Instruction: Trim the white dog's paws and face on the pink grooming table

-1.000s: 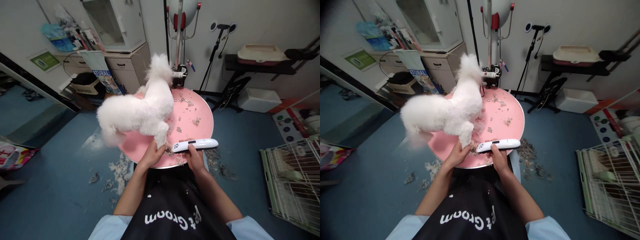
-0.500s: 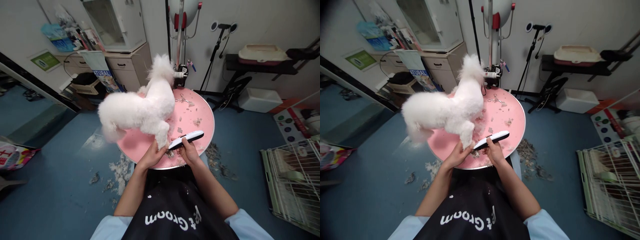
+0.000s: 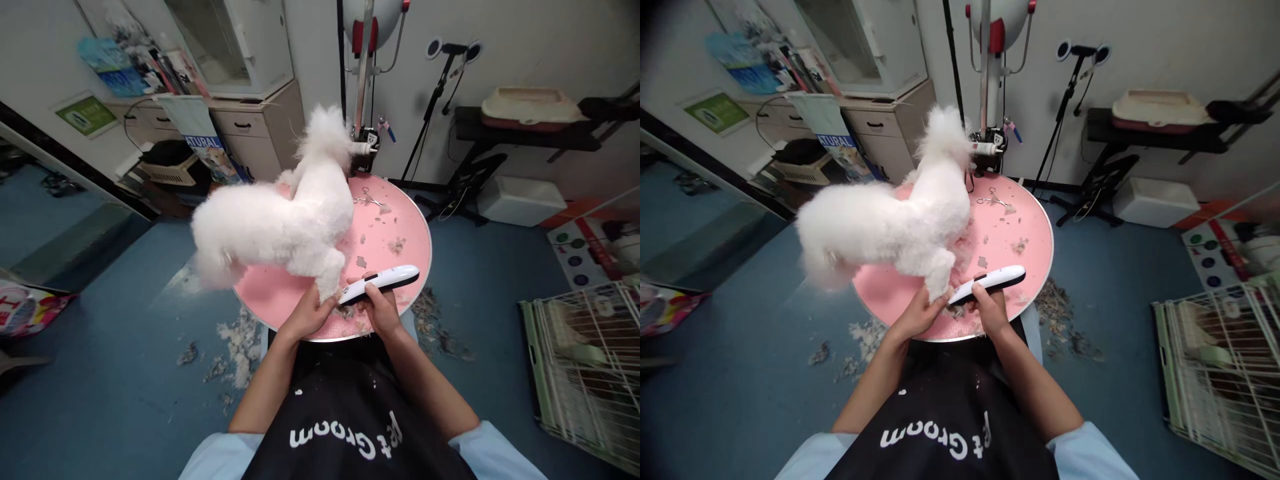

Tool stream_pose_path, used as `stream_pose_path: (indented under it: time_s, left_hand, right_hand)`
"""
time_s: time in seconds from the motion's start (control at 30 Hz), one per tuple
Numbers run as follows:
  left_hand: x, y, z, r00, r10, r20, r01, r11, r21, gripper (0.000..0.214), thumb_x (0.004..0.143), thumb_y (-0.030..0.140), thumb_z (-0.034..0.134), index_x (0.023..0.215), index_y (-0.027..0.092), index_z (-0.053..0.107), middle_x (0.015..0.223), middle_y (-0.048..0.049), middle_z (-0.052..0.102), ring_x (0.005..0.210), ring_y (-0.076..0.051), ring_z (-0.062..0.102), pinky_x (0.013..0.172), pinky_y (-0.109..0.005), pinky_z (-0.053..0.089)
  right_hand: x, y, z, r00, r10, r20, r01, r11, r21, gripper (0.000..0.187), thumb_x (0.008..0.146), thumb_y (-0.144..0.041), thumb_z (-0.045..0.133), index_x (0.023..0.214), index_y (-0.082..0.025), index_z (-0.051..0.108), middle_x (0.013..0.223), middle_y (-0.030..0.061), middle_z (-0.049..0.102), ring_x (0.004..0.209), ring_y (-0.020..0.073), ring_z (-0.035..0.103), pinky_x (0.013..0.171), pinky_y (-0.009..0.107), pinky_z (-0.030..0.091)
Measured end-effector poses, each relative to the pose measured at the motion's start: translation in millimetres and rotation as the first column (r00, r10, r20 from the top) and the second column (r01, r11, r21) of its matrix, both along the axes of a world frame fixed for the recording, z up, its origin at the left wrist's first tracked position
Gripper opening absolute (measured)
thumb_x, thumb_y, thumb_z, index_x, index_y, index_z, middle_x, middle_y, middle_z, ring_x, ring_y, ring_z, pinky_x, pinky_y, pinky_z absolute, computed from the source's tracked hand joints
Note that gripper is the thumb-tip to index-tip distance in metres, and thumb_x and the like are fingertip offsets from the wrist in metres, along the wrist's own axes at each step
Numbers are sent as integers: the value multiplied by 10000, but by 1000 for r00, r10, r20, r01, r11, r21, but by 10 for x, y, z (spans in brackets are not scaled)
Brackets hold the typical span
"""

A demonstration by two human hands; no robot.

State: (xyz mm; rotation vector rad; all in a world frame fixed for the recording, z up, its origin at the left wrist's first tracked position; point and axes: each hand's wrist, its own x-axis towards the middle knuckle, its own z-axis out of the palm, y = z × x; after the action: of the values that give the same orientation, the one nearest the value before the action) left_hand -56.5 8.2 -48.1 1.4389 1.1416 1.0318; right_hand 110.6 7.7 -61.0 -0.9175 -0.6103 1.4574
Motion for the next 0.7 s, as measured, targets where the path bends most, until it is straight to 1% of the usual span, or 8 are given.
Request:
stream_pose_path:
  time_s: [0.07, 0.1, 0.17, 0.2, 0.3, 0.4, 0.5, 0.7]
  left_hand:
    - [-3, 18, -22, 997, -14, -73, 16, 1000, 19, 332, 862, 425, 574, 998, 129, 634, 937, -82, 684, 884, -217, 623, 792, -312, 493]
    - [-2, 27, -21, 998, -20, -68, 20, 1000, 6, 329, 874, 424, 556, 982, 125, 640, 920, -81, 691, 868, -212, 632, 785, -306, 496]
    - [2, 44, 0, 997, -60, -41, 58, 998, -39, 316, 876, 417, 555, 926, 121, 653, 874, -78, 701, 824, -204, 648, 761, -292, 502]
    - [5, 51, 16, 997, -76, -27, 74, 995, -65, 307, 867, 413, 571, 897, 121, 658, 858, -77, 705, 809, -203, 653, 750, -288, 504]
    - [13, 68, 59, 997, -65, -35, 61, 993, -106, 274, 818, 389, 634, 863, 120, 667, 852, -73, 710, 803, -207, 653, 730, -281, 500]
    - [18, 80, 79, 997, -50, -60, 43, 992, -121, 243, 781, 342, 661, 859, 112, 674, 859, -71, 709, 801, -209, 643, 715, -279, 489]
    - [20, 82, 92, 997, -56, -54, 48, 989, -140, 219, 767, 305, 659, 846, 101, 677, 839, -70, 704, 783, -205, 634, 699, -279, 480]
    - [43, 70, 117, 998, -60, -4, 59, 987, -148, 238, 758, 314, 667, 845, 92, 665, 829, -71, 688, 770, -194, 618, 701, -284, 478]
  right_hand:
    - [-3, -1, -8, 997, -39, -69, 39, 999, 5, 360, 704, -408, 726, 950, -218, 545, 921, 38, 742, 501, 110, 576, 440, 240, 463]
    - [8, -6, -22, 989, -107, -103, 110, 994, 17, 362, 713, -414, 716, 966, -225, 540, 954, 38, 738, 530, 111, 589, 470, 245, 477]
    - [61, -34, -71, 961, -251, -118, 258, 965, 40, 350, 718, -398, 702, 968, -235, 521, 944, 27, 739, 511, 96, 564, 474, 233, 457]
    - [98, -58, -100, 955, -282, -97, 287, 957, 47, 345, 710, -376, 701, 961, -237, 510, 913, 20, 741, 489, 91, 541, 456, 223, 431]
    - [198, -161, -168, 979, -202, 7, 202, 978, 51, 342, 685, -306, 688, 949, -239, 481, 861, 19, 742, 500, 108, 543, 430, 210, 384]
    - [214, -250, -168, 995, -90, 36, 87, 992, 87, 351, 685, -295, 678, 962, -240, 472, 927, 38, 739, 635, 157, 619, 486, 233, 428]
    - [178, -272, -139, 1000, -3, 19, 0, 990, 138, 352, 695, -319, 679, 969, -235, 475, 1015, 68, 725, 655, 165, 618, 534, 268, 462]
    - [159, -259, -169, 989, -109, 102, 96, 988, 123, 332, 740, -301, 671, 994, -237, 468, 951, 40, 730, 561, 129, 582, 469, 237, 427]
